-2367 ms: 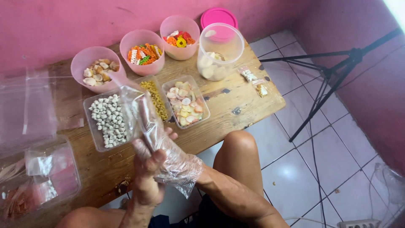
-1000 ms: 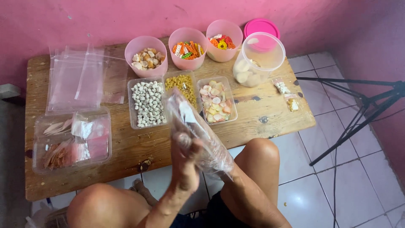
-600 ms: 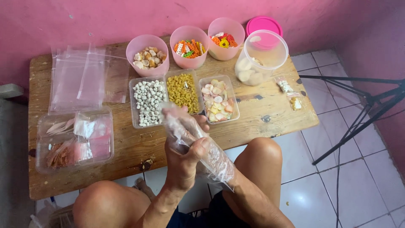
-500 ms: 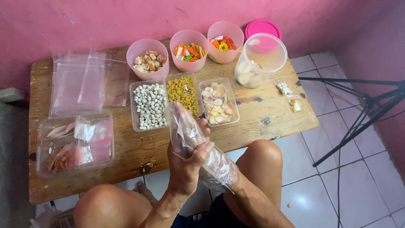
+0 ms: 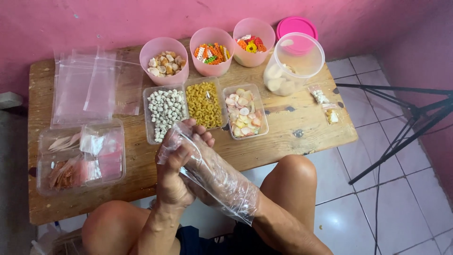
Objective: Packaging various small cookies and snacks from bowls into individual plastic bags.
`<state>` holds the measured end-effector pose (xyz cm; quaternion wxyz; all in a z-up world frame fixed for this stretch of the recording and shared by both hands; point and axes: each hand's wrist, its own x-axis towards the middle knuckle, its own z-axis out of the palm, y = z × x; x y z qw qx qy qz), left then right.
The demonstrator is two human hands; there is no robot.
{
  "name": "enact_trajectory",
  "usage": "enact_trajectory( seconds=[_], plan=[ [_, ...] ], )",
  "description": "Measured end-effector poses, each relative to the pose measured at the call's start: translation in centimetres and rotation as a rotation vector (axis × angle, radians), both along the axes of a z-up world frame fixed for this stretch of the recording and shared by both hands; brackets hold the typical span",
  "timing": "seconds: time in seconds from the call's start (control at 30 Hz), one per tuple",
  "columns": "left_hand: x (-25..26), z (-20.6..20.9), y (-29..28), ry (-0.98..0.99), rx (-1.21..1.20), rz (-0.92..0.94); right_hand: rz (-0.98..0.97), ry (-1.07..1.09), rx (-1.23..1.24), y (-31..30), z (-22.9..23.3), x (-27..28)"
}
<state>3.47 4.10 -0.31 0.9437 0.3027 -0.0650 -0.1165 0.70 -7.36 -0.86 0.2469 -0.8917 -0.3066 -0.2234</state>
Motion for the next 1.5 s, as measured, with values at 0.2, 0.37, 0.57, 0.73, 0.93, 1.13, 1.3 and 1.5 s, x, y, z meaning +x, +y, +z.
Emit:
enact_trajectory(
  seconds=[0.2,0.37,0.57,0.73,0.93,1.13,1.3,1.5],
  plan=[
    [0.6,-0.5,0.3,0.020,0.018,-0.090,0.004,-0.129,0.035,0.9,2.3,0.8],
    [1.7,-1.2,-0.4,0.250,0.098,0.007,-0.133,-0.301,-0.356,1.3,-1.2,1.5],
    [1.9,-1.3,0.6,0.140,0.117,-0.025,-0.309,-0.498,-0.817,1.7,-6.9,1.9],
    [0.8,-0.8,-0.4,0.206,0.329,0.019,-0.445,-0.664,-1.205,2.0,-10.8,1.8],
    [2.8,-2.5,0.6,0.298,0.110,-0.067,-0.597,-0.864,-1.678,2.5,-13.2,1.0],
    [3.2,-2.8,1.8,0.377,0.103,-0.037,0.001,-0.198,-0.428,-0.6,-0.1,0.8],
    [3.1,-2.2,2.5,0.337,0.256,0.080,0.237,0.157,0.282,0.9,-0.8,0.9],
    [3.7,-2.0,2.8,0.062,0.269,0.160,0.171,0.007,0.086,-0.3,0.2,0.4]
  ],
)
